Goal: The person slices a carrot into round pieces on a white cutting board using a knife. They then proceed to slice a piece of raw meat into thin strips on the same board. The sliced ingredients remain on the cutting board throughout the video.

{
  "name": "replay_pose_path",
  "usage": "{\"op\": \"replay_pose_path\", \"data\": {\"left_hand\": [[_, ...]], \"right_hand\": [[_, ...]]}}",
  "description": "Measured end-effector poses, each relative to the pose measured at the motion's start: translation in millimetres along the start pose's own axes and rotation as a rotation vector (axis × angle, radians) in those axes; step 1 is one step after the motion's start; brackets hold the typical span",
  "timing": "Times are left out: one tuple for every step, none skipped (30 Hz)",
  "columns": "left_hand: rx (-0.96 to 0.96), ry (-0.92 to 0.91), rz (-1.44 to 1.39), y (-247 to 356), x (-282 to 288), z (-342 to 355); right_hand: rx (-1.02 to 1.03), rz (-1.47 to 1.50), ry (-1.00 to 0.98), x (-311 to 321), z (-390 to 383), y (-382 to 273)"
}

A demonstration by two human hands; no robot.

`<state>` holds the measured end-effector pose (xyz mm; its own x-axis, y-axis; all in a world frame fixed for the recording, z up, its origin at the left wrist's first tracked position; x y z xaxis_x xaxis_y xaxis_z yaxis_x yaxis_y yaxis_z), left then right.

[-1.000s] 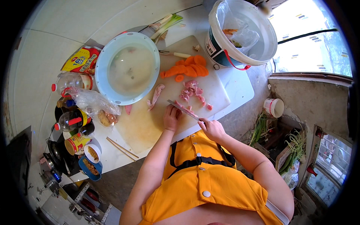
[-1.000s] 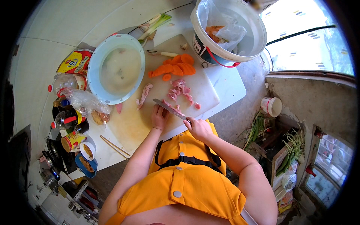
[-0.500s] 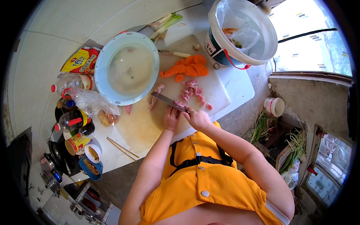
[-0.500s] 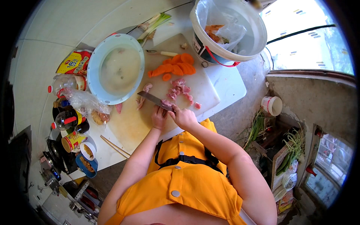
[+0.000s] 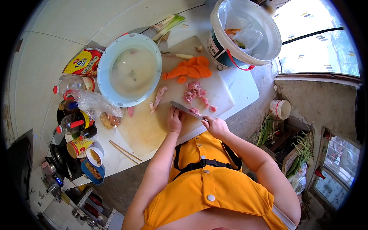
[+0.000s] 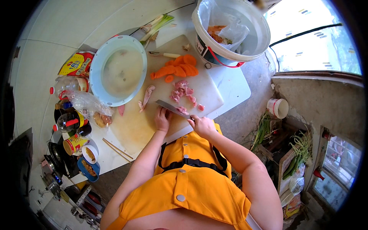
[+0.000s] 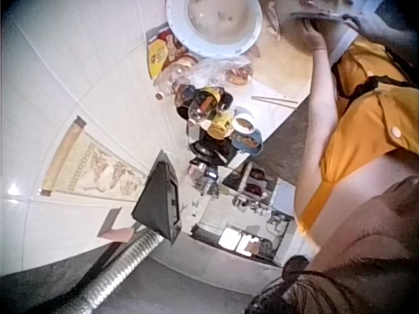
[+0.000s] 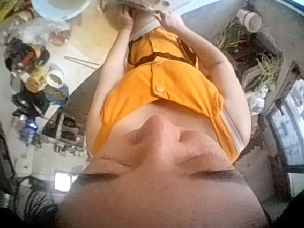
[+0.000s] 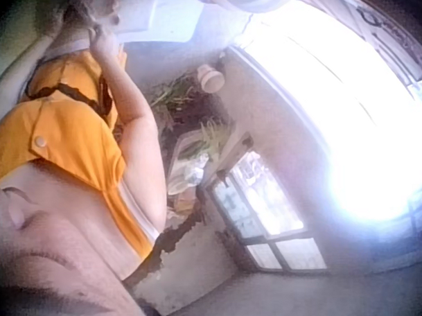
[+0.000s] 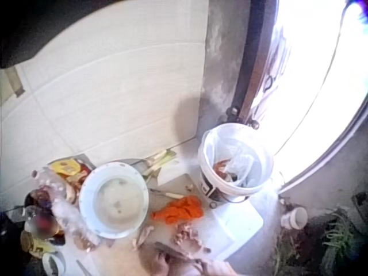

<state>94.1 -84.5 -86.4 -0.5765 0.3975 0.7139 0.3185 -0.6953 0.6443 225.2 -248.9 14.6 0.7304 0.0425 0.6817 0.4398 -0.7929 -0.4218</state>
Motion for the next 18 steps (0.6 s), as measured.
{"op": "replay_pose_path", "data": {"left_hand": [[-0.001, 0.0, -0.014, 1, 1, 3], [-0.043, 0.002, 0.0, 3, 3, 5], [-0.084, 0.001, 0.016, 3, 5, 7], [-0.125, 0.001, 0.031, 4, 8, 8], [-0.122, -0.005, 0.012, 5, 10, 9], [-0.119, -0.012, -0.008, 5, 12, 8], [-0.117, -0.019, -0.028, 6, 13, 9], [-0.104, -0.012, -0.046, 7, 14, 9], [-0.09, -0.007, -0.065, 8, 15, 9], [-0.076, -0.001, -0.085, 9, 15, 9], [-0.054, -0.022, -0.068, 9, 16, 8], [-0.031, -0.041, -0.051, 8, 16, 6], [-0.008, -0.06, -0.035, 8, 16, 5], [-0.017, -0.053, -0.039, 8, 16, 4], [-0.026, -0.046, -0.043, 7, 15, 4], [-0.035, -0.039, -0.048, 7, 15, 4], [-0.049, -0.053, -0.031, 6, 15, 3], [-0.062, -0.067, -0.016, 4, 15, 3]], "right_hand": [[-0.003, 0.021, -0.006, 1, 0, 5], [-0.006, 0.042, -0.012, 3, 0, 9], [-0.012, 0.082, -0.019, 6, 2, 11], [-0.003, 0.101, -0.001, 8, 3, 11], [0.005, 0.12, 0.016, 11, 3, 11], [0.012, 0.141, 0.034, 13, 4, 10], [0.026, 0.134, 0.048, 13, 4, 9], [0.045, 0.12, 0.028, 15, 3, 7], [0.062, 0.105, 0.008, 20, -1, 1], [0.08, 0.09, -0.012, 23, -4, -4], [0.074, 0.084, -0.015, 21, -6, -7], [0.07, 0.076, -0.019, 20, -10, -10], [0.065, 0.068, -0.023, 19, -13, -11], [0.055, 0.058, -0.037, 21, -15, -13], [0.045, 0.049, -0.05, 23, -18, -14], [0.035, 0.039, -0.064, 25, -20, -15], [0.029, 0.043, -0.061, 25, -21, -15], [0.022, 0.047, -0.058, 26, -22, -15]]}}
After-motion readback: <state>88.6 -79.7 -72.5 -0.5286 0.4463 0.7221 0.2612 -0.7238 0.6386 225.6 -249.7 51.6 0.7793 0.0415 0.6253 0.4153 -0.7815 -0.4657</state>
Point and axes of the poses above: each hand's wrist, its own z-axis towards the middle knuckle, its own x-axis out of the back of the hand, y = z × x, the point moved 1 cm from there along z, towards the middle knuckle, and after that the axes turned 4 degrees about -x, right-handed, at the moved point
